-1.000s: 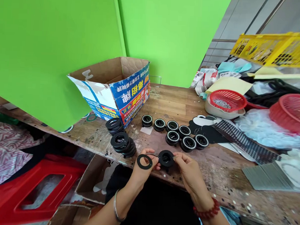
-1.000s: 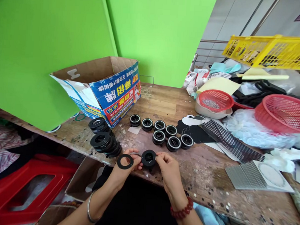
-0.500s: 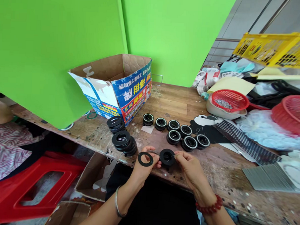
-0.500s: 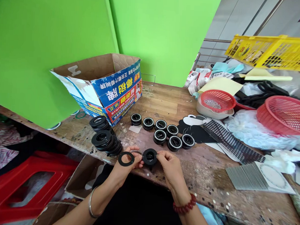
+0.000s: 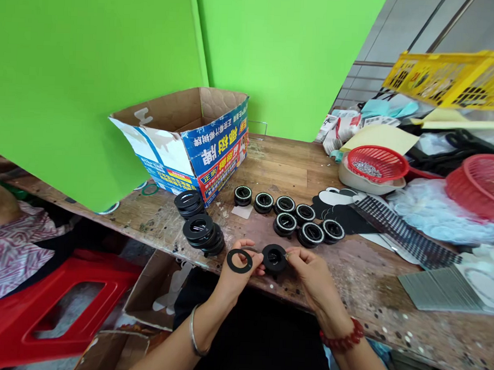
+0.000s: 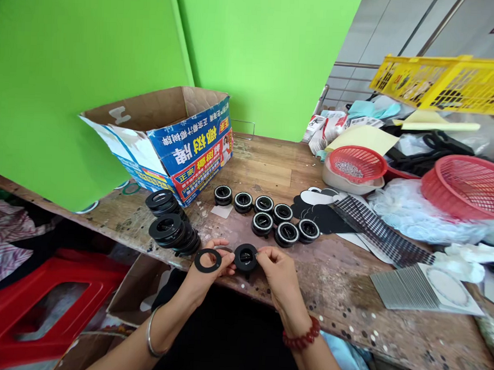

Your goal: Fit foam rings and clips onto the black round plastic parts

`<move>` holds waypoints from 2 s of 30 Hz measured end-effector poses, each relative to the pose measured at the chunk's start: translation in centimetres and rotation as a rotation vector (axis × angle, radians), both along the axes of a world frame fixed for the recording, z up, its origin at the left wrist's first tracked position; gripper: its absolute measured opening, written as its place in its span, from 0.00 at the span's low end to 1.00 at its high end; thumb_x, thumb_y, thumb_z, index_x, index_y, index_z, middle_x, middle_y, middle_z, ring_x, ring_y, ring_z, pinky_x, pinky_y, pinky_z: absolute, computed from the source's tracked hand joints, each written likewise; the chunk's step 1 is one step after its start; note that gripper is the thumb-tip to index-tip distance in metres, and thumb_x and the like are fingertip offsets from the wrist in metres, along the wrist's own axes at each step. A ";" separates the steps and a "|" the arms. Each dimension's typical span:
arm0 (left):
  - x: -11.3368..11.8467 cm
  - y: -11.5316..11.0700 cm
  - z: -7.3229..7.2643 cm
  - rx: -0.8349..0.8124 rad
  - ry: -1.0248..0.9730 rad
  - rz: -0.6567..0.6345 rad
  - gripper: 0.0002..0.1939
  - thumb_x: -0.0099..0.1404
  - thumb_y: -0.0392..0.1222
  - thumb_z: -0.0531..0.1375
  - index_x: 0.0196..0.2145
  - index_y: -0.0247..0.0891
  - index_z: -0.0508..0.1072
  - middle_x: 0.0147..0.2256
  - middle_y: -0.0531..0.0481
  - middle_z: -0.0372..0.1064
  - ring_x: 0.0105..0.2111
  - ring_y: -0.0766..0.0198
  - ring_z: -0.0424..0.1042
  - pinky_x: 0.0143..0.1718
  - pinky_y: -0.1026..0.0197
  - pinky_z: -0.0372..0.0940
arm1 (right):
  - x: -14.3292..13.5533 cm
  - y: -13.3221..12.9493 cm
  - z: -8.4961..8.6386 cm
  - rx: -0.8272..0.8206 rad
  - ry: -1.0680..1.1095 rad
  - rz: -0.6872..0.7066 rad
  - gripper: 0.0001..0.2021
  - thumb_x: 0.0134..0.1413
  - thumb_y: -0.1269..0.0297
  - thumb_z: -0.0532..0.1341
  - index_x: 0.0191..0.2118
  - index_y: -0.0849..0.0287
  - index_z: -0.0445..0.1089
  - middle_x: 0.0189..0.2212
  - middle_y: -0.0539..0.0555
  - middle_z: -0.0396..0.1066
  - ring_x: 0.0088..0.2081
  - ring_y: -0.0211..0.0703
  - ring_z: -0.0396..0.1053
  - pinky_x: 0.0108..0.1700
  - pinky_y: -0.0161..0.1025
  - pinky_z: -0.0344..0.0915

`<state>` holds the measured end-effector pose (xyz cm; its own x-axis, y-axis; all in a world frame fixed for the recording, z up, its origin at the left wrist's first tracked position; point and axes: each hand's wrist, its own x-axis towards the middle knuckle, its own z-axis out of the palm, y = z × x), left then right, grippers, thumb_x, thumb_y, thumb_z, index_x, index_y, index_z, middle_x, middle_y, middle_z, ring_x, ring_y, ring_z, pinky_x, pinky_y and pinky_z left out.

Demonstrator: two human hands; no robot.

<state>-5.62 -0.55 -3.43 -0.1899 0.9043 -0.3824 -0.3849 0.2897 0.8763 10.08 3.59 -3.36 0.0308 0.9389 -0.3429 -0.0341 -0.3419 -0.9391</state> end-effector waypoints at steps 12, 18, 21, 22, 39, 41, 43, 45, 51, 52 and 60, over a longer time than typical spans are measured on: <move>0.3 0.8 0.2 -0.049 0.064 -0.056 0.19 0.51 0.41 0.69 0.39 0.36 0.70 0.24 0.57 0.69 0.22 0.67 0.72 0.24 0.65 0.72 | -0.2 -0.3 -0.2 0.181 -0.216 0.003 0.10 0.36 0.56 0.64 0.18 0.57 0.70 0.27 0.54 0.73 0.31 0.45 0.66 0.36 0.40 0.61; 0.5 1.3 0.0 -0.067 0.072 -0.090 0.16 0.51 0.43 0.69 0.36 0.35 0.71 0.21 0.56 0.69 0.18 0.69 0.70 0.19 0.67 0.70 | 0.2 -0.3 -0.2 0.340 -0.418 0.092 0.08 0.40 0.60 0.62 0.20 0.55 0.63 0.19 0.48 0.64 0.24 0.39 0.60 0.28 0.37 0.57; 0.5 1.7 -0.1 -0.087 0.067 -0.137 0.16 0.52 0.45 0.68 0.36 0.35 0.71 0.20 0.56 0.68 0.15 0.70 0.67 0.15 0.67 0.68 | 0.5 0.1 -0.3 0.163 -0.262 0.202 0.10 0.40 0.56 0.63 0.28 0.54 0.63 0.15 0.42 0.61 0.16 0.34 0.56 0.20 0.33 0.52; 0.5 1.9 0.0 -0.094 0.066 -0.158 0.17 0.53 0.46 0.68 0.36 0.35 0.71 0.19 0.56 0.68 0.14 0.70 0.66 0.14 0.67 0.67 | 0.6 0.4 -0.3 0.090 -0.201 0.248 0.13 0.41 0.54 0.63 0.30 0.54 0.63 0.13 0.41 0.60 0.13 0.34 0.54 0.17 0.32 0.49; 0.0 0.6 1.1 -0.020 0.118 -0.148 0.17 0.50 0.47 0.69 0.32 0.36 0.71 0.19 0.58 0.64 0.14 0.70 0.63 0.15 0.67 0.64 | 0.0 1.8 1.3 0.057 -0.159 0.569 0.18 0.40 0.50 0.69 0.30 0.56 0.65 0.16 0.41 0.65 0.13 0.33 0.62 0.14 0.28 0.56; -1.4 -1.4 2.1 0.065 0.157 -0.121 0.16 0.51 0.46 0.68 0.36 0.37 0.72 0.22 0.58 0.64 0.17 0.69 0.66 0.18 0.65 0.65 | -0.3 1.5 2.7 0.054 -0.124 0.589 0.18 0.40 0.50 0.69 0.29 0.56 0.64 0.17 0.41 0.64 0.14 0.33 0.63 0.15 0.29 0.57; -3.3 -3.2 3.2 0.182 0.322 0.015 0.14 0.53 0.44 0.67 0.37 0.38 0.73 0.25 0.57 0.65 0.20 0.69 0.67 0.22 0.65 0.65 | -1.6 1.6 4.9 0.059 -0.060 0.601 0.18 0.40 0.50 0.69 0.29 0.56 0.63 0.17 0.42 0.64 0.14 0.33 0.63 0.15 0.29 0.57; -5.5 -4.5 4.1 0.288 0.497 0.244 0.13 0.54 0.43 0.67 0.37 0.40 0.72 0.27 0.56 0.65 0.25 0.68 0.67 0.27 0.66 0.65 | -3.8 2.0 7.2 0.080 0.031 0.611 0.18 0.40 0.50 0.68 0.28 0.56 0.63 0.17 0.42 0.64 0.14 0.33 0.63 0.16 0.30 0.58; -11.0 -4.4 3.4 0.341 0.613 0.427 0.25 0.52 0.46 0.69 0.46 0.41 0.67 0.45 0.47 0.70 0.46 0.56 0.71 0.48 0.55 0.67 | -12.0 3.4 11.2 0.107 0.125 0.763 0.16 0.41 0.53 0.67 0.29 0.55 0.62 0.15 0.43 0.64 0.15 0.33 0.62 0.16 0.30 0.55; -11.5 -4.0 2.7 0.331 0.605 0.383 0.27 0.51 0.46 0.70 0.48 0.41 0.67 0.47 0.45 0.70 0.50 0.54 0.70 0.52 0.52 0.65 | -12.9 3.6 11.1 0.111 0.087 0.801 0.16 0.42 0.53 0.68 0.29 0.55 0.62 0.14 0.42 0.62 0.14 0.33 0.60 0.16 0.30 0.53; -10.9 -2.7 -0.7 0.339 0.522 0.023 0.33 0.52 0.43 0.67 0.56 0.40 0.67 0.53 0.43 0.72 0.54 0.49 0.69 0.58 0.47 0.61 | -12.7 5.1 7.9 0.065 -0.089 0.815 0.27 0.45 0.37 0.66 0.39 0.56 0.67 0.42 0.56 0.70 0.41 0.45 0.66 0.31 0.35 0.64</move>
<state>-16.50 -3.22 -4.16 -0.2950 0.9527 0.0737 0.1165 -0.0407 0.9924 -2.60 8.73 4.55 -0.6450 0.6962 -0.3150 0.2764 -0.1717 -0.9456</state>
